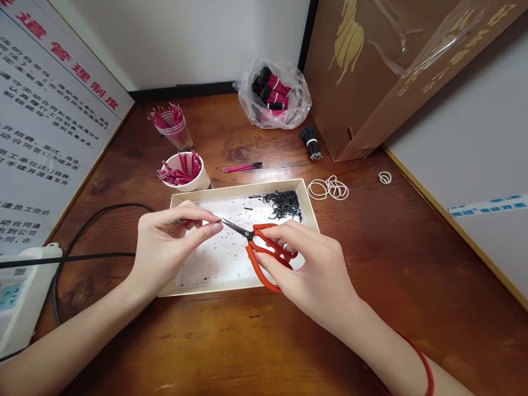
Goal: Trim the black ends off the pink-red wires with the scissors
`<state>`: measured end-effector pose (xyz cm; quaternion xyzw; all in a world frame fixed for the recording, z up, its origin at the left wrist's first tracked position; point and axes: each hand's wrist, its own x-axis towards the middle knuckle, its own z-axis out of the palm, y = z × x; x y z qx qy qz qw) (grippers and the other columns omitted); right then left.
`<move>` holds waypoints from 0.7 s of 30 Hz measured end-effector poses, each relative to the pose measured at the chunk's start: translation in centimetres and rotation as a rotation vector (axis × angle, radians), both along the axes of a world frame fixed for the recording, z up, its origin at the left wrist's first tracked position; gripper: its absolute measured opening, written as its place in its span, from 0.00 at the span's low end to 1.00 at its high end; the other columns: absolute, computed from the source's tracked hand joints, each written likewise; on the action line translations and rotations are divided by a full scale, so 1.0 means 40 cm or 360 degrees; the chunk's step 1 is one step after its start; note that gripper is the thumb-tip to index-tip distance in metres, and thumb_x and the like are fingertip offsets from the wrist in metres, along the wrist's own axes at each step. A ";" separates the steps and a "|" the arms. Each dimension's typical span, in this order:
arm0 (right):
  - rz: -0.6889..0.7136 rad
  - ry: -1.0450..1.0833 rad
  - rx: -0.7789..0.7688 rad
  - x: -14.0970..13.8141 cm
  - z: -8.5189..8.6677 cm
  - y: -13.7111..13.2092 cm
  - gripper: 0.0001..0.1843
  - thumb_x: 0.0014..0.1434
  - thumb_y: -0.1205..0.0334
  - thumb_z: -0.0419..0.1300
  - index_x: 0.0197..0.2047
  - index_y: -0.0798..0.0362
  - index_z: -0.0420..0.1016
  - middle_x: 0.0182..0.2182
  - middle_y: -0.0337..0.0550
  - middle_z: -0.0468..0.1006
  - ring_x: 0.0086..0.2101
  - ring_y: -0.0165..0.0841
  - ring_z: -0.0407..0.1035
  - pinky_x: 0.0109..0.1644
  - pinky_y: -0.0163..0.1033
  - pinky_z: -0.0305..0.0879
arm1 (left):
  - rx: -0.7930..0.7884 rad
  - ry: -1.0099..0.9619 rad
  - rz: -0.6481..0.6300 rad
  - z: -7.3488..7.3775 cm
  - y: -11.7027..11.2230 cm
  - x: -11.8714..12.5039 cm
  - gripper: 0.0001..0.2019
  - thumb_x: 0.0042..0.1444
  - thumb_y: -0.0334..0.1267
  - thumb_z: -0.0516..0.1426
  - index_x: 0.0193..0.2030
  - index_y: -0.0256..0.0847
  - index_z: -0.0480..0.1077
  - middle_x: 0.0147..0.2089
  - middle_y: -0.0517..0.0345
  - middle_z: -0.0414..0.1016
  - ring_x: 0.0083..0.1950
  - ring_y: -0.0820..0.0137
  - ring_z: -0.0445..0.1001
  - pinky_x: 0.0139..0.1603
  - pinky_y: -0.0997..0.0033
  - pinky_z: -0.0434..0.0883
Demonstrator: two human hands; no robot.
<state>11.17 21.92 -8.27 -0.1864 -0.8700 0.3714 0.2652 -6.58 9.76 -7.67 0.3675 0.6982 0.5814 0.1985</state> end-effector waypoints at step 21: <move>-0.0006 -0.0003 0.0009 -0.001 0.013 -0.002 0.04 0.61 0.69 0.62 0.36 0.51 0.76 0.26 0.38 0.78 0.22 0.28 0.66 0.26 0.36 0.64 | -0.0020 -0.0039 0.0016 0.011 0.003 0.002 0.06 0.46 0.28 0.68 0.27 0.44 0.82 0.27 0.59 0.81 0.29 0.72 0.71 0.30 0.71 0.69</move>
